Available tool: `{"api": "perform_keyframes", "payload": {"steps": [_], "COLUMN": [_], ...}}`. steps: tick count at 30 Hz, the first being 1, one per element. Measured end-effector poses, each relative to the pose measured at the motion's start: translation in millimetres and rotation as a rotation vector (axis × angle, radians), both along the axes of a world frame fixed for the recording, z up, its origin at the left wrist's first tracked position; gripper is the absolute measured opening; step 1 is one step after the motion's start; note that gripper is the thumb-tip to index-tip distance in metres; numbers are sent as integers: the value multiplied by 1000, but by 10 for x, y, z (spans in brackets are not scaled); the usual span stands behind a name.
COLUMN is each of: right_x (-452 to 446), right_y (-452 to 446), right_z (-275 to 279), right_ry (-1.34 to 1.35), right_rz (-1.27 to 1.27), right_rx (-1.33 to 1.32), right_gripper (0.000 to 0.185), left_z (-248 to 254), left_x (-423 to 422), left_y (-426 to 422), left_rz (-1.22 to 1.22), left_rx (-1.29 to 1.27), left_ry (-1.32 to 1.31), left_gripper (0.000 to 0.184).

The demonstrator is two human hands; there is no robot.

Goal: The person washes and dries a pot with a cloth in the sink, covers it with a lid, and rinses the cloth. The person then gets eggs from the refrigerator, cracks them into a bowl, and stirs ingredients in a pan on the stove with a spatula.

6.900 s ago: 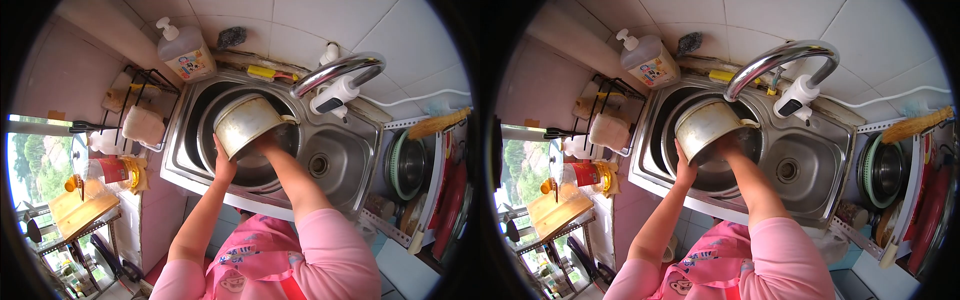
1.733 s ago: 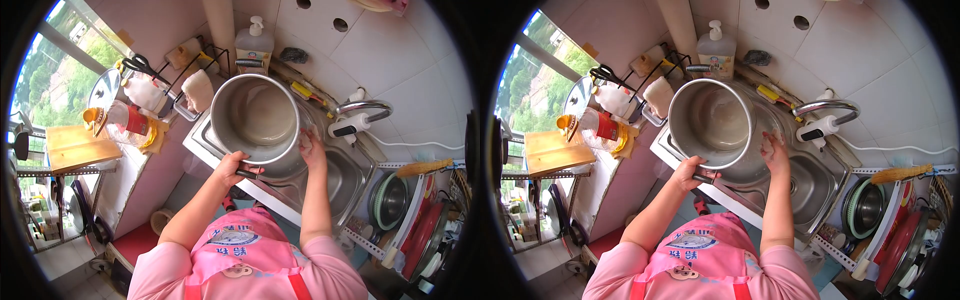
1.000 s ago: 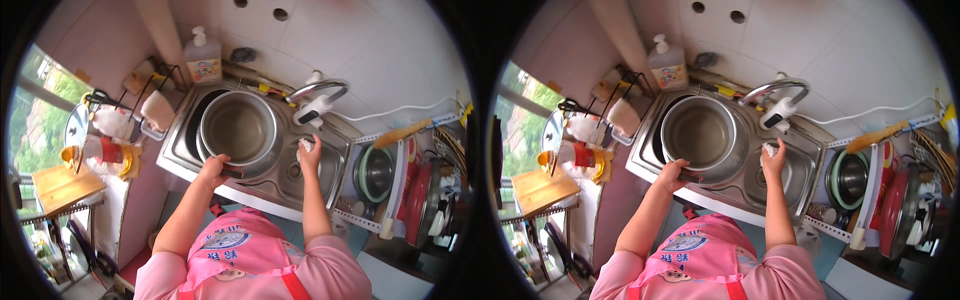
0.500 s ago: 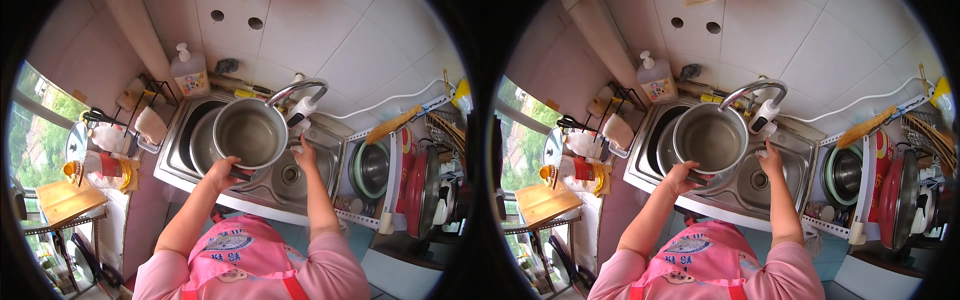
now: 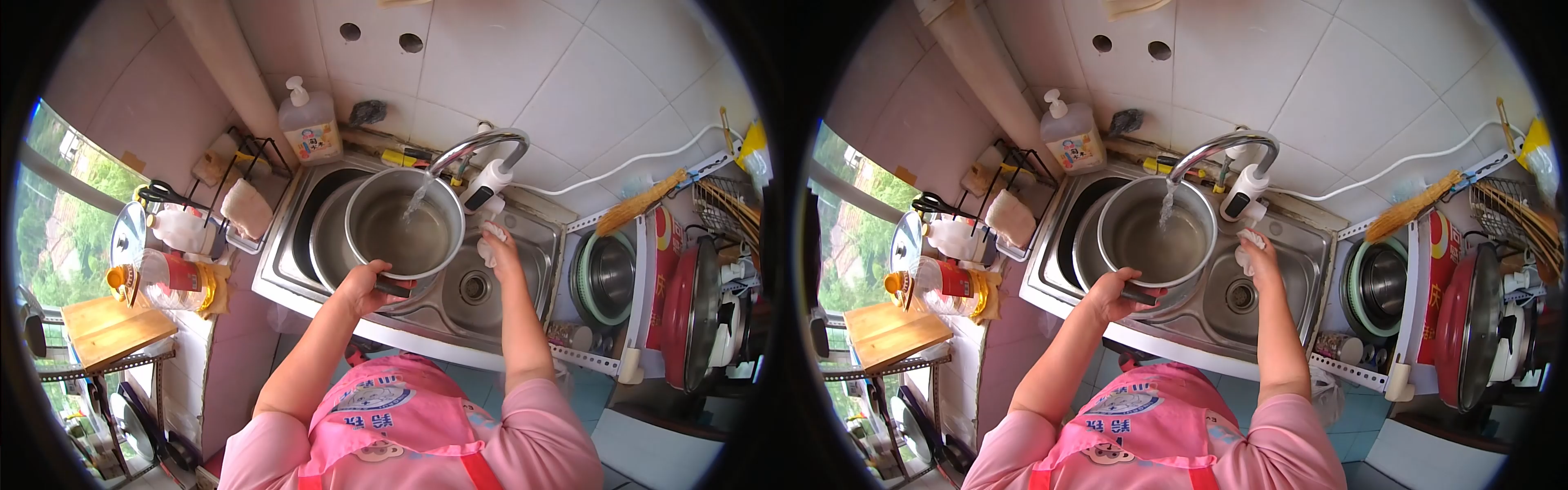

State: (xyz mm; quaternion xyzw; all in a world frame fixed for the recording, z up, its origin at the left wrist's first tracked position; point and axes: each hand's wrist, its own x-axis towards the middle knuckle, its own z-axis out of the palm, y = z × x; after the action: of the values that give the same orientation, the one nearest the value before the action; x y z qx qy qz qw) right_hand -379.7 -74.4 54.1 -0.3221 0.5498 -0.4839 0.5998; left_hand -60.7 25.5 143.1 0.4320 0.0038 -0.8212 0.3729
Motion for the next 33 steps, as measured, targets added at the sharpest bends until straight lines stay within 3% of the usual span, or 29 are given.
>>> {"api": "perform_keyframes", "payload": {"steps": [4,33], "right_x": [-10,-218], "right_y": [20,4], "right_z": [40,379], "right_ry": [-128,-425], "right_rz": [-20,-52], "right_rx": [32,-4], "right_gripper": [28,32], "left_z": [67,-7], "left_x": [-2,22], "left_y": [20,-70], "left_rz": [7,-14], "left_rx": [8,11], "left_ry": [-5,-32], "left_gripper": [35,38]}}
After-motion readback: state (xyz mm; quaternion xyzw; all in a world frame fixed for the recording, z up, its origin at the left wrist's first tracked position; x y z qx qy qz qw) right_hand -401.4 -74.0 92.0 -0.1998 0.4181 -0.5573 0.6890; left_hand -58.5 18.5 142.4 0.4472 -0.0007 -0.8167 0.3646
